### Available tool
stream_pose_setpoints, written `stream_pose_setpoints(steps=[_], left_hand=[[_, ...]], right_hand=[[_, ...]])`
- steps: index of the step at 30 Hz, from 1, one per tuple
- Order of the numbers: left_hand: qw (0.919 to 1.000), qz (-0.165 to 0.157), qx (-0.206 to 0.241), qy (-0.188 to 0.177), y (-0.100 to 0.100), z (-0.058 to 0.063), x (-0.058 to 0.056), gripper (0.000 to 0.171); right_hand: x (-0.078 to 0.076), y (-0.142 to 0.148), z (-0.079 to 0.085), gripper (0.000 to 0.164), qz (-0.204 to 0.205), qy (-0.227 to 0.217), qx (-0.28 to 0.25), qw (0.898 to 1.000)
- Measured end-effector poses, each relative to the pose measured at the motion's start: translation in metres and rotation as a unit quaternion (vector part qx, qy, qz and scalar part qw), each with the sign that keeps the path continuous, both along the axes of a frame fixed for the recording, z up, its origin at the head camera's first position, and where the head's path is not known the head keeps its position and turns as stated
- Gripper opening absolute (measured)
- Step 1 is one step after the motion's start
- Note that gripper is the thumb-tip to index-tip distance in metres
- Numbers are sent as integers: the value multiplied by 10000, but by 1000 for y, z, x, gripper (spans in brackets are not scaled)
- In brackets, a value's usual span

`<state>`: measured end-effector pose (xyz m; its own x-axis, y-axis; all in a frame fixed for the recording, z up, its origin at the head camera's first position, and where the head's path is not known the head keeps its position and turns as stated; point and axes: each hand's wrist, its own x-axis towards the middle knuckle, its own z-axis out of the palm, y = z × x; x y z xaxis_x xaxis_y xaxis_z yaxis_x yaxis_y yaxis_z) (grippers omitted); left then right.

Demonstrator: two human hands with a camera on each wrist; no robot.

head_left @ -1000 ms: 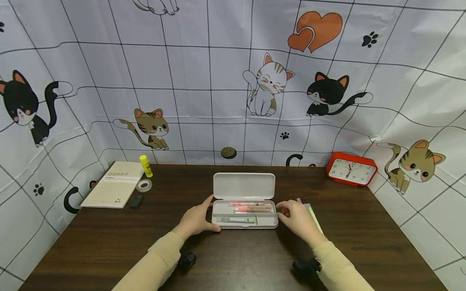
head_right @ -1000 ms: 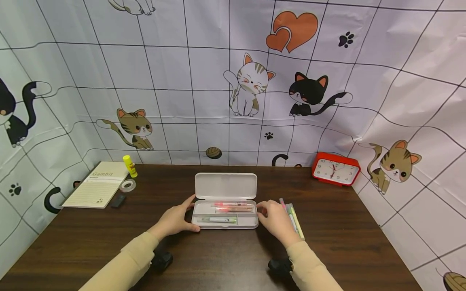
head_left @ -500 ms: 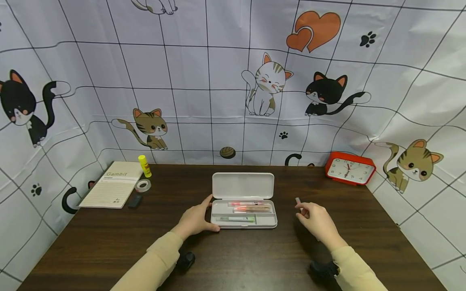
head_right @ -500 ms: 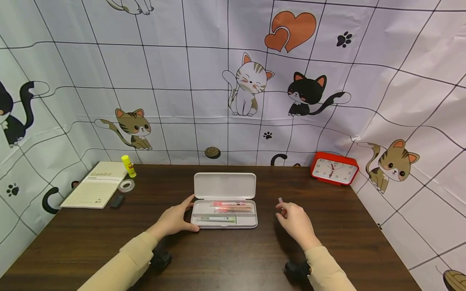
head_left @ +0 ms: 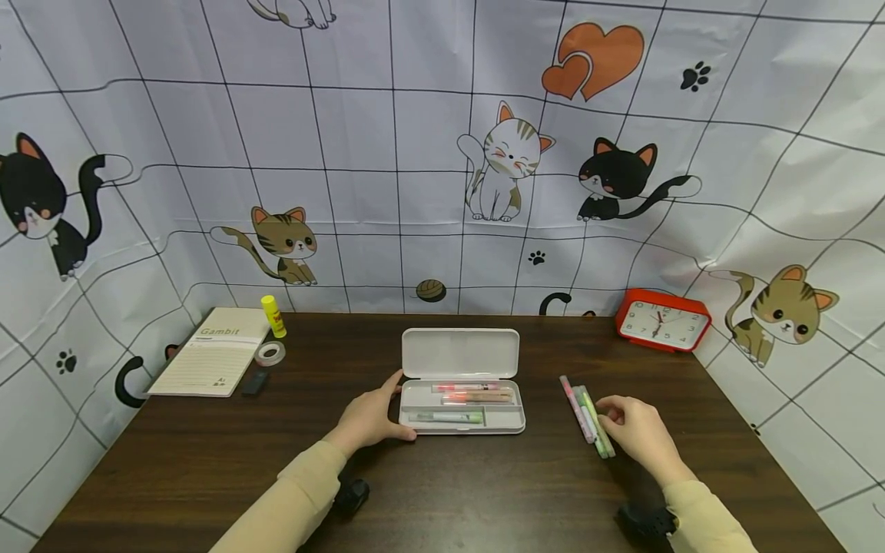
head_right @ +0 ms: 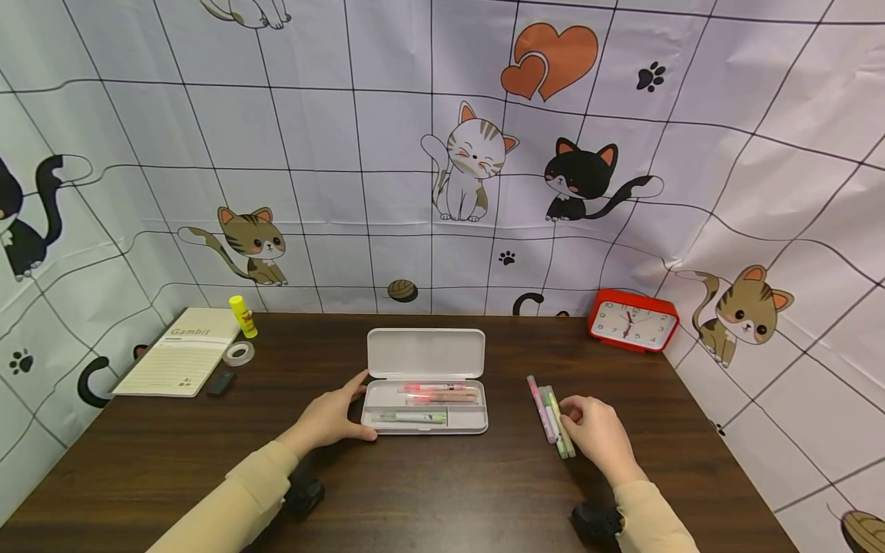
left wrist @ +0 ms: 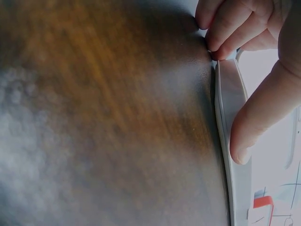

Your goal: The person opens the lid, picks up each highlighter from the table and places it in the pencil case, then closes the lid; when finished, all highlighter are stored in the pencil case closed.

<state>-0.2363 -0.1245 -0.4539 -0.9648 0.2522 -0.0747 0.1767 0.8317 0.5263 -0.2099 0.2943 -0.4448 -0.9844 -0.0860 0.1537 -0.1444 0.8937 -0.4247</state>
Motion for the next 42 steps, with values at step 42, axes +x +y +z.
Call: stream_pose_setpoints(steps=[42], left_hand=[[10000, 4, 86, 6, 0, 2, 1, 110]], right_hand=[[2, 10, 3, 9, -365, -159, 97, 9992]])
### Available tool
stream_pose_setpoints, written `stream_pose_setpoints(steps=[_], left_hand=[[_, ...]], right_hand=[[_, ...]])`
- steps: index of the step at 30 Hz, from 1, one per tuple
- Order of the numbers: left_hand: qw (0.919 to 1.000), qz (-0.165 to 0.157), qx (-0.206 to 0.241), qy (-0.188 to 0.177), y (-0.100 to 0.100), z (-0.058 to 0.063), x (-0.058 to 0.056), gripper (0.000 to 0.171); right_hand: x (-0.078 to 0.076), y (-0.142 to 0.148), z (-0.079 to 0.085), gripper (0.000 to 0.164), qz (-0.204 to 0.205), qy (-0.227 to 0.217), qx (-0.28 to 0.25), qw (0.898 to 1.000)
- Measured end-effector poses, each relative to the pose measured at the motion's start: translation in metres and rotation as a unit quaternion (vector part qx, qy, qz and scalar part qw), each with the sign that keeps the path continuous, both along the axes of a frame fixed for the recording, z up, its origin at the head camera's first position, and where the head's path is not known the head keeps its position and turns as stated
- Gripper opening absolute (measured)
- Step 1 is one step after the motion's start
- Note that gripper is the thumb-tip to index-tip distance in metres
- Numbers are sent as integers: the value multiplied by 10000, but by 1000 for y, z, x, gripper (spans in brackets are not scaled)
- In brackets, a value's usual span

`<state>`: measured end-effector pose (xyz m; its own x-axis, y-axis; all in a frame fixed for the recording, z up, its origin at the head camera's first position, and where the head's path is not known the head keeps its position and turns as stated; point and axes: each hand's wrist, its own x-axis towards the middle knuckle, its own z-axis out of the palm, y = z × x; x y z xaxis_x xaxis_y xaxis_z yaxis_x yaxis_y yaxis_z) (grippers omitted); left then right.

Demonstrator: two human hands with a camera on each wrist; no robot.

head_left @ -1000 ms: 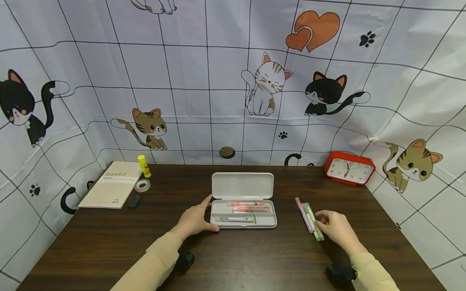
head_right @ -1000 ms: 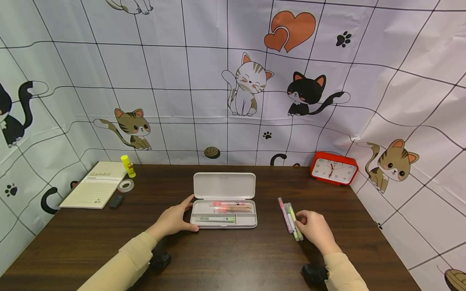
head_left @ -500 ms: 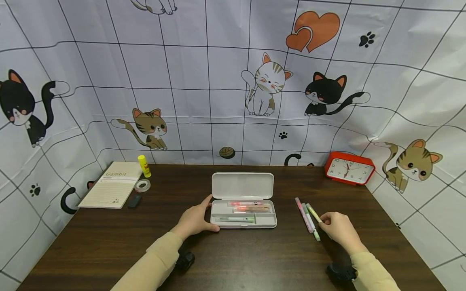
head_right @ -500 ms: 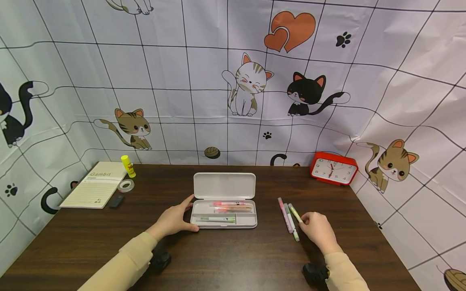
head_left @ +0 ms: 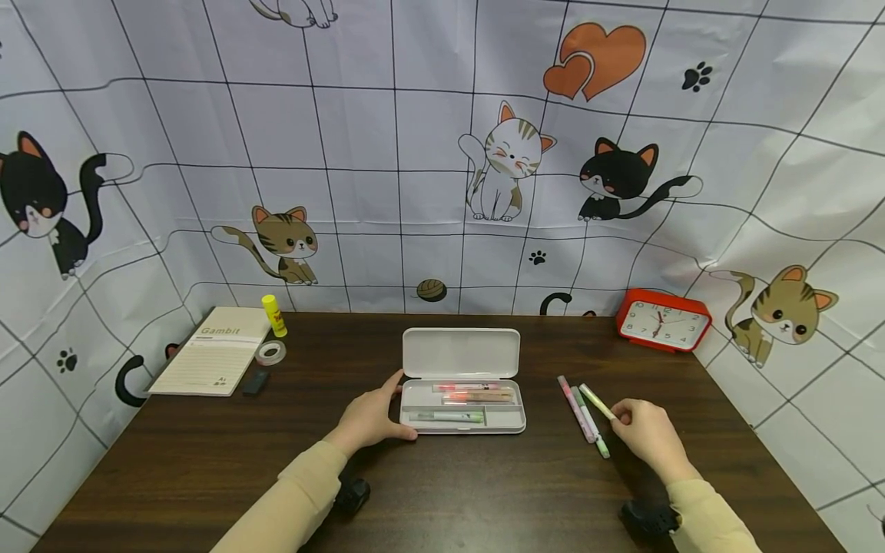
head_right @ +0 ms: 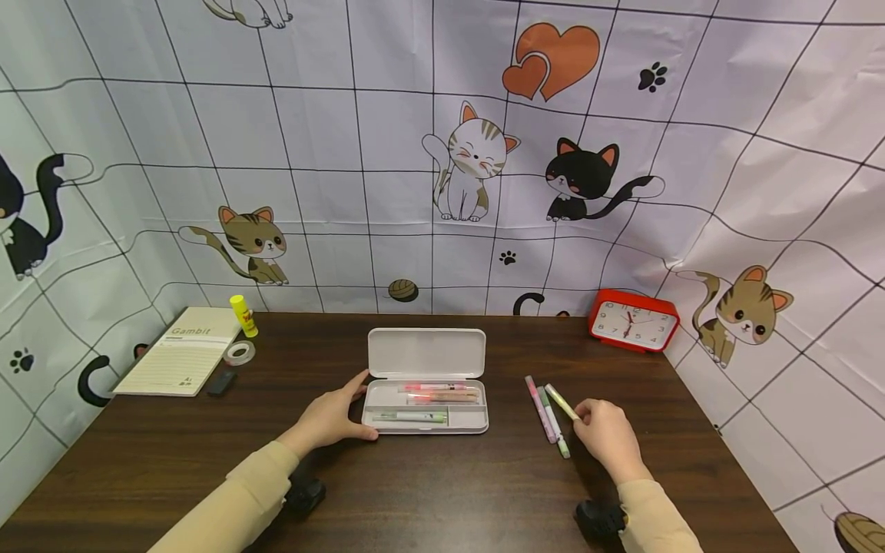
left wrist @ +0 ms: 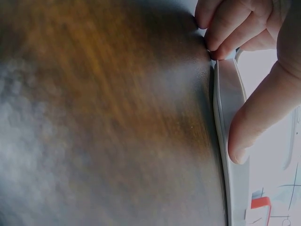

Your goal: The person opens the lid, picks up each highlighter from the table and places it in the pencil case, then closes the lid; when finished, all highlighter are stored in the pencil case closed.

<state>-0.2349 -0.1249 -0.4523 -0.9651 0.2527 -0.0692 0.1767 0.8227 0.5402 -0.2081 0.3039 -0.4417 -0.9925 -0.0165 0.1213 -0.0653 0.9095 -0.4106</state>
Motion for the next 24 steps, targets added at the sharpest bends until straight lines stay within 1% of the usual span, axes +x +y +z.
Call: stream_pose_setpoints(steps=[11, 15, 22, 24], left_hand=[[10000, -21, -6, 22, 0, 0, 1, 110], [10000, -5, 2, 16, -1, 1, 1, 110], [10000, 6, 8, 2, 0, 1, 1, 110], [10000, 2, 5, -5, 0, 1, 1, 110]], right_hand=[[0, -18, 11, 11, 56, 58, 36, 10000], [0, -26, 13, 12, 108, 119, 42, 9999], [-5, -43, 14, 16, 260, 43, -56, 9996], [-7, -48, 14, 16, 319, 81, -36, 9995]])
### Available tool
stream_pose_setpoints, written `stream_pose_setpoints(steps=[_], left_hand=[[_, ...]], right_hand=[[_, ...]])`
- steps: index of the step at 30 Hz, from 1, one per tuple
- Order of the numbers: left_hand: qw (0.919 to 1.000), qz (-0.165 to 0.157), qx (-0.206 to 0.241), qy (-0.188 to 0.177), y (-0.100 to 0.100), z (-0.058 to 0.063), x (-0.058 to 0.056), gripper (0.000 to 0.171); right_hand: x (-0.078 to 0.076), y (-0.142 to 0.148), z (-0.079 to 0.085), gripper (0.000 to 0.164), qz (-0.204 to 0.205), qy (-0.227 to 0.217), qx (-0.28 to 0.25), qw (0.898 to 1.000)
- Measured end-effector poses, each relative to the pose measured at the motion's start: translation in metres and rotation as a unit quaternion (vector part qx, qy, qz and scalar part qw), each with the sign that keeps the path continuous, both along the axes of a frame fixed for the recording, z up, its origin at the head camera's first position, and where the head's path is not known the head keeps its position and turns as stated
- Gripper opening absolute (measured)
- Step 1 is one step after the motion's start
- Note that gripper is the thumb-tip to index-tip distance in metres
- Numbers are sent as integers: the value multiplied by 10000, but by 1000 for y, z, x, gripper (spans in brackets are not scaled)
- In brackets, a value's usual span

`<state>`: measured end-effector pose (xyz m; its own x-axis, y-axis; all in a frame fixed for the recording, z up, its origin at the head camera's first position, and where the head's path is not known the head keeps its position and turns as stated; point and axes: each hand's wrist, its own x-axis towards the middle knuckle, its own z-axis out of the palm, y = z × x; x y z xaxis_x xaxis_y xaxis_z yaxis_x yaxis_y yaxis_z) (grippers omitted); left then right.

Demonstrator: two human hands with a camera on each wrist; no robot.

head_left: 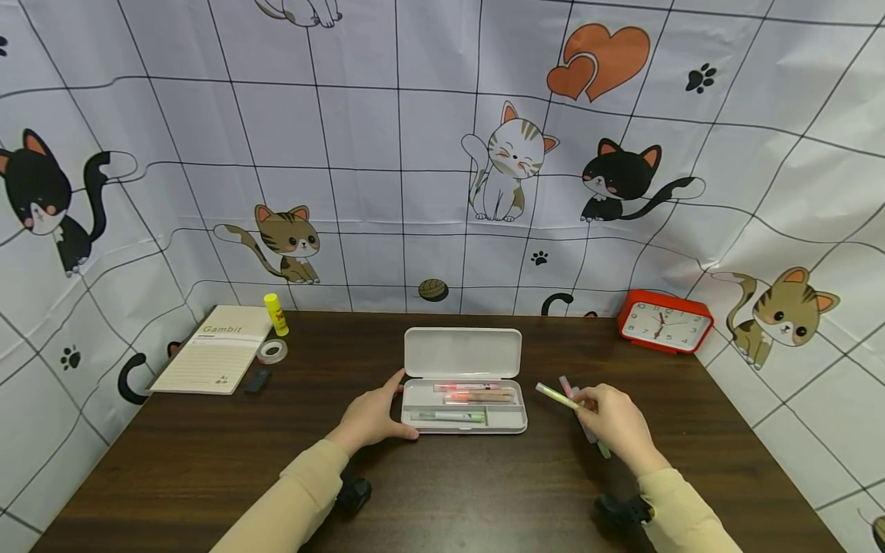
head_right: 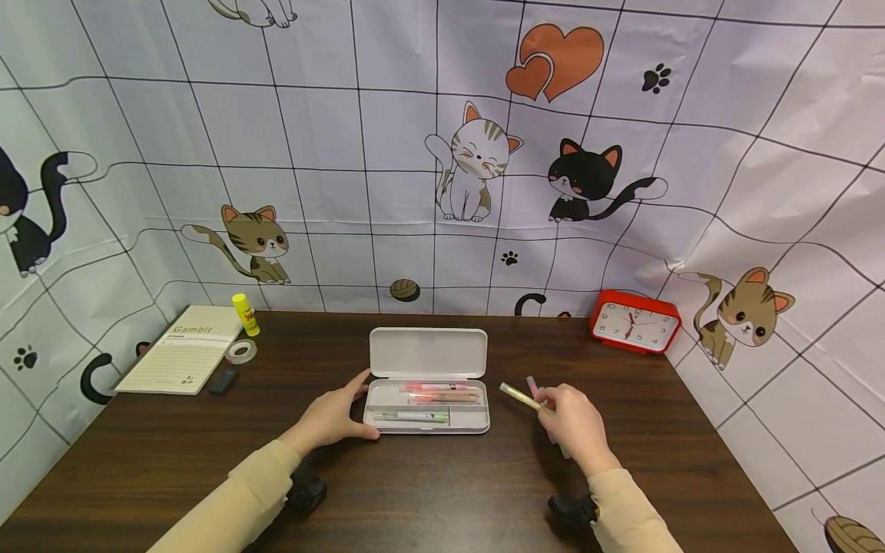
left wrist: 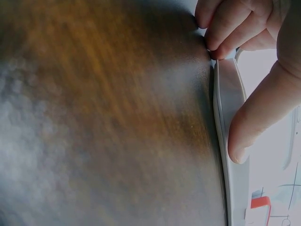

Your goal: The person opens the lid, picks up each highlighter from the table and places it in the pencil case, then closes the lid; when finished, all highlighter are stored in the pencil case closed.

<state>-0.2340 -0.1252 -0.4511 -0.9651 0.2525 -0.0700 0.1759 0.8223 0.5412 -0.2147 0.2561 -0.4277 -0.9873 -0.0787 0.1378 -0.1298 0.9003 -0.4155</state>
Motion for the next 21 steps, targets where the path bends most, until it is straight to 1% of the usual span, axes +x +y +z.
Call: stream_pose_setpoints(steps=[2, 9, 21], left_hand=[[10000, -5, -6, -1, 0, 0, 0, 110], [10000, -21, 10, 14, 0, -1, -1, 110], [10000, -19, 8, 3, -1, -1, -1, 110]], right_hand=[[-2, -5, 0, 15, 68, 23, -34, 10000], [-7, -24, 0, 10, 338, 353, 41, 9988], [-11, -54, 0, 11, 666, 425, 102, 9968]])
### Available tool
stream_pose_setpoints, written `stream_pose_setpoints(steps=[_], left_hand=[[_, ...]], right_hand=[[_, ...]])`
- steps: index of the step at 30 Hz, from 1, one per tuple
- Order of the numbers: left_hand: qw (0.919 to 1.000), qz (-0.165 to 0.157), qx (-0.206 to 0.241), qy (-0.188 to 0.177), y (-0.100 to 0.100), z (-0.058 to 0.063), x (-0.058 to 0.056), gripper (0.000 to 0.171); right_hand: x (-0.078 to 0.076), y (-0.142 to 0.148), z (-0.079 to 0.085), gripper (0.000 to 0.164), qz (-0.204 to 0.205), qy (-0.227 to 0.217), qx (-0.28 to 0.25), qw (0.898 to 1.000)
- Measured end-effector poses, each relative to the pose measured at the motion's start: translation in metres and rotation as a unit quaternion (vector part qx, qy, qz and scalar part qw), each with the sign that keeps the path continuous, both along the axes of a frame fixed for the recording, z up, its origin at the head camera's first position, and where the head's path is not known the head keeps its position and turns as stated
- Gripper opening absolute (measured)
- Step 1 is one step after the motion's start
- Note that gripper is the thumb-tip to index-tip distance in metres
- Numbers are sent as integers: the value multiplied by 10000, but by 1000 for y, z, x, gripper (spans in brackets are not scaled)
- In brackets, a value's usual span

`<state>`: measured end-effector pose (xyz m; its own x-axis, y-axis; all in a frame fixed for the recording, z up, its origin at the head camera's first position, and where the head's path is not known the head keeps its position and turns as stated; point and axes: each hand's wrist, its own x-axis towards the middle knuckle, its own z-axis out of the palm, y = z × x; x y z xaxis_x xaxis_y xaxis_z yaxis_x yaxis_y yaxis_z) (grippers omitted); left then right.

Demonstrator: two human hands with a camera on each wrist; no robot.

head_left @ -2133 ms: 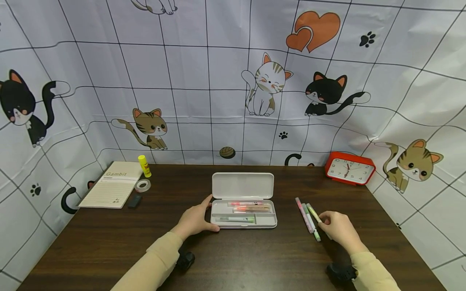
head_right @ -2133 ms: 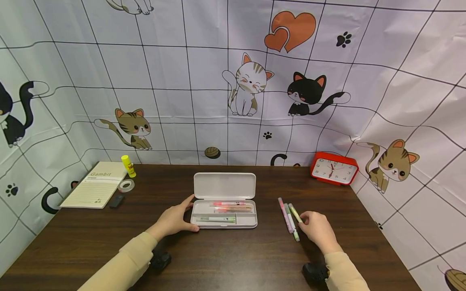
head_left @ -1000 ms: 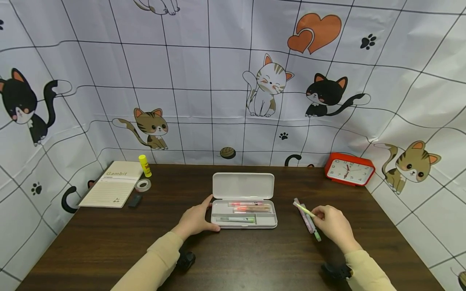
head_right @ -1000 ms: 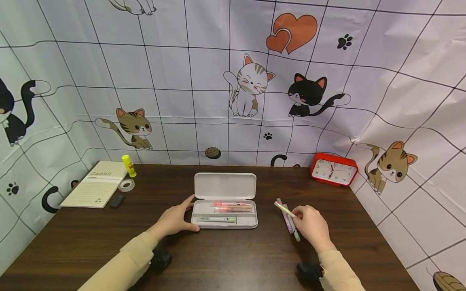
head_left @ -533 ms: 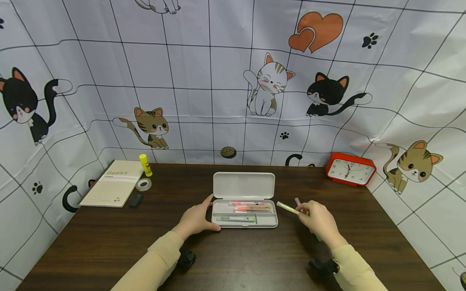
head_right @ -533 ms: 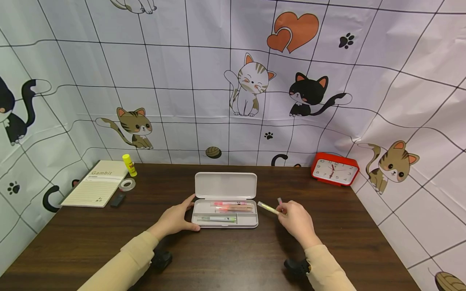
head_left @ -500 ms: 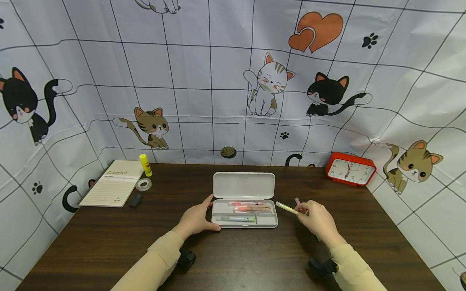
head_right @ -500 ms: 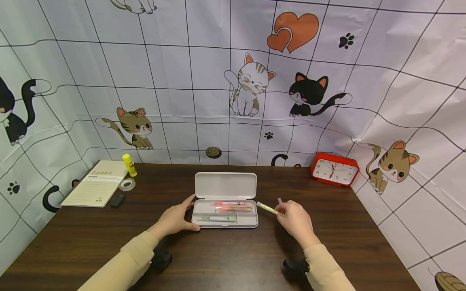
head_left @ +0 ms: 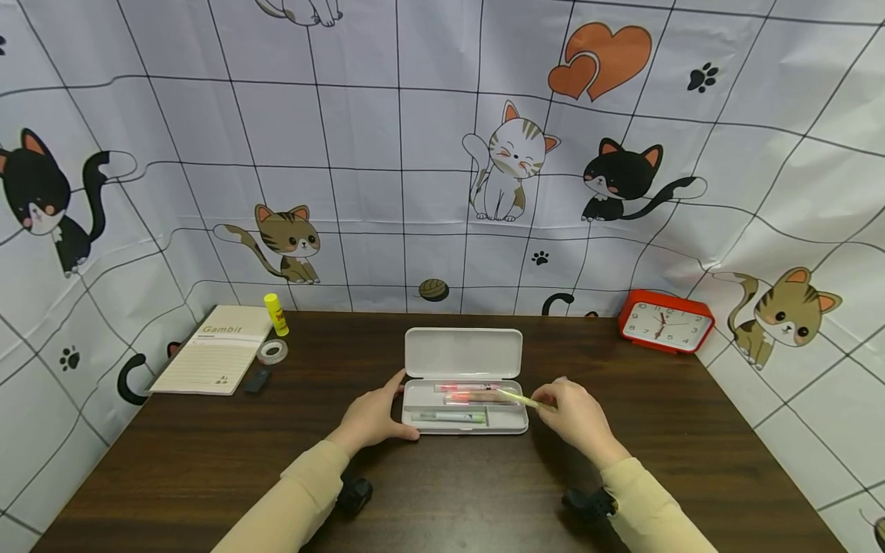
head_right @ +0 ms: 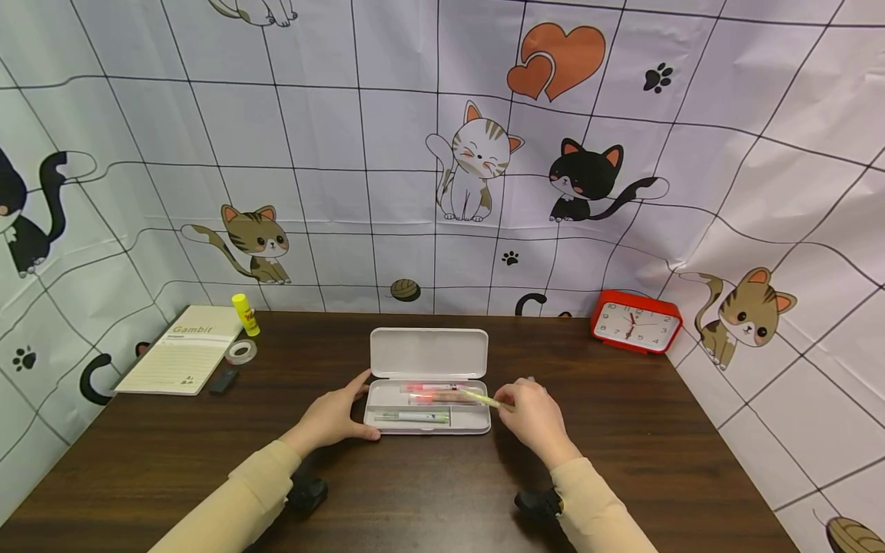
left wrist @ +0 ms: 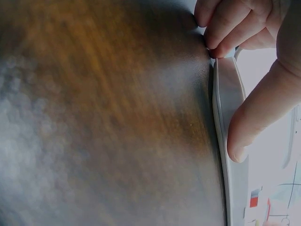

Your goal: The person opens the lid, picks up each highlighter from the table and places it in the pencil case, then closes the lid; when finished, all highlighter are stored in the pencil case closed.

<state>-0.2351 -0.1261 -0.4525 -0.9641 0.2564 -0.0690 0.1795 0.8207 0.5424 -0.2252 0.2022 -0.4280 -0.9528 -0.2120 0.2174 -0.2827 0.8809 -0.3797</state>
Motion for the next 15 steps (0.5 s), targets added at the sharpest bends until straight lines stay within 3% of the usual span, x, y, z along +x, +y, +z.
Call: stream_pose_setpoints(steps=[9, 15], left_hand=[[10000, 13, 11, 7, 1, 1, 0, 110], [10000, 3, 10, 27, 0, 1, 0, 110]], right_hand=[[-2, -23, -4, 12, 359, 243, 55, 9990], [-2, -37, -3, 10, 419, 165, 118, 9989]])
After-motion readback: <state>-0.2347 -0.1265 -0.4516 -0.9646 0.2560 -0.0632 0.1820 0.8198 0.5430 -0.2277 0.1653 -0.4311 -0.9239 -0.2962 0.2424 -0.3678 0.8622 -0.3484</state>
